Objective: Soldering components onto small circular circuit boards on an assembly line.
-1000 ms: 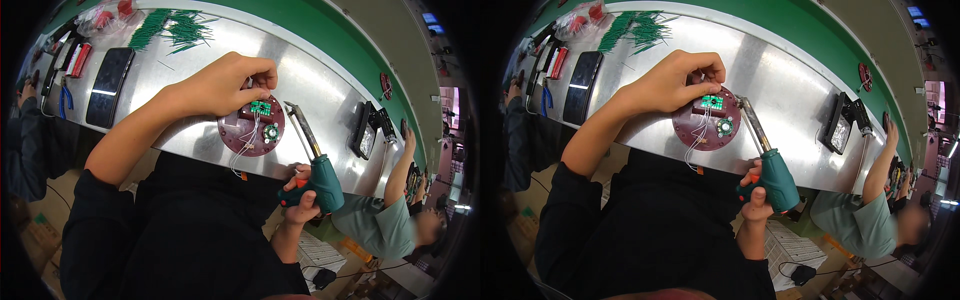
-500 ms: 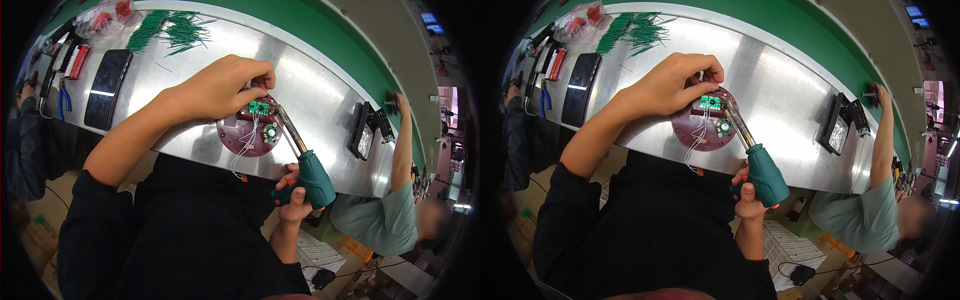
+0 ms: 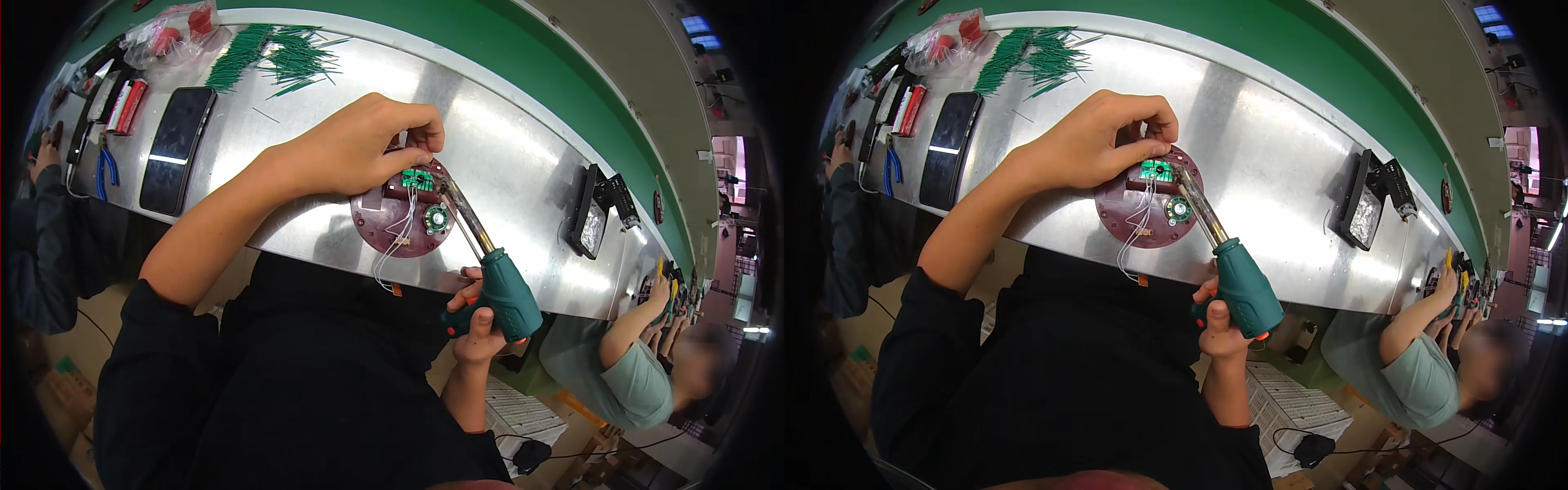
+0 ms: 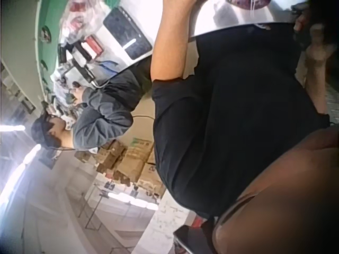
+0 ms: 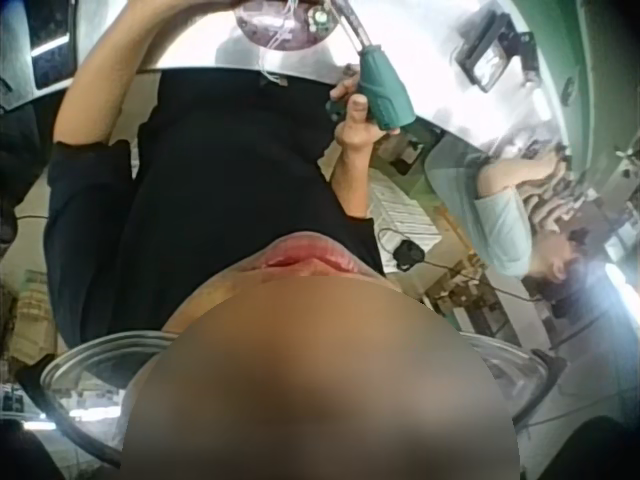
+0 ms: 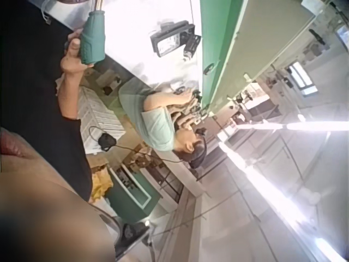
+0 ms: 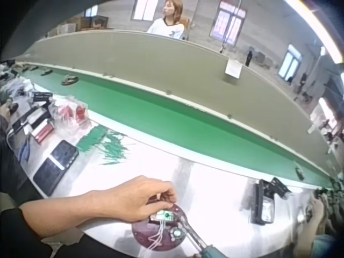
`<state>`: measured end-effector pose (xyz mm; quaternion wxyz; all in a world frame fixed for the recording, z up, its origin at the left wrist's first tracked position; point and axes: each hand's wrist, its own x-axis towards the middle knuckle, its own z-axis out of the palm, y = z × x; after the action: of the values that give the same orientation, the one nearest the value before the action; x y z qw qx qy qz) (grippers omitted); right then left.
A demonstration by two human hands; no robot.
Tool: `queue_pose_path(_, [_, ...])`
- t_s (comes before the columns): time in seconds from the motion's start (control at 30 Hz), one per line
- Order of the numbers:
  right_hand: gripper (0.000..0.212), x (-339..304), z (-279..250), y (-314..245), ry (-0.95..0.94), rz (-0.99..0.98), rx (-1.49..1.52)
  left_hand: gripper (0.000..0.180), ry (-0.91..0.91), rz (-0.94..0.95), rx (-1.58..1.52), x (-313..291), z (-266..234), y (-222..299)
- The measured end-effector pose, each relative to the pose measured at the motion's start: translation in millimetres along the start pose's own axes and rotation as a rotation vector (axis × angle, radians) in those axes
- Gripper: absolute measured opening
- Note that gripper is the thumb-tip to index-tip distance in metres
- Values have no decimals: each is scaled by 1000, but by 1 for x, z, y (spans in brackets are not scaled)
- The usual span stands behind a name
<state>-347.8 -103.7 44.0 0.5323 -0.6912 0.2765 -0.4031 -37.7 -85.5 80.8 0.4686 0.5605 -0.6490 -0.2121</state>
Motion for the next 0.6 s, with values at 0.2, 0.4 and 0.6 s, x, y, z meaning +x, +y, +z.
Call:
queue_pose_path(0.2, [65, 0, 0, 2, -6, -6, -26, 10, -15, -14, -2, 0, -1, 0])
queue_pose_path(0.4, [65, 1, 1, -3, -3, 14, -23, 10, -19, -34, 5, 0, -2, 4])
queue_pose_path(0.6, [62, 1, 0, -6, -14, 51, -23, 13, -82, -117, -20, 2, -9, 15])
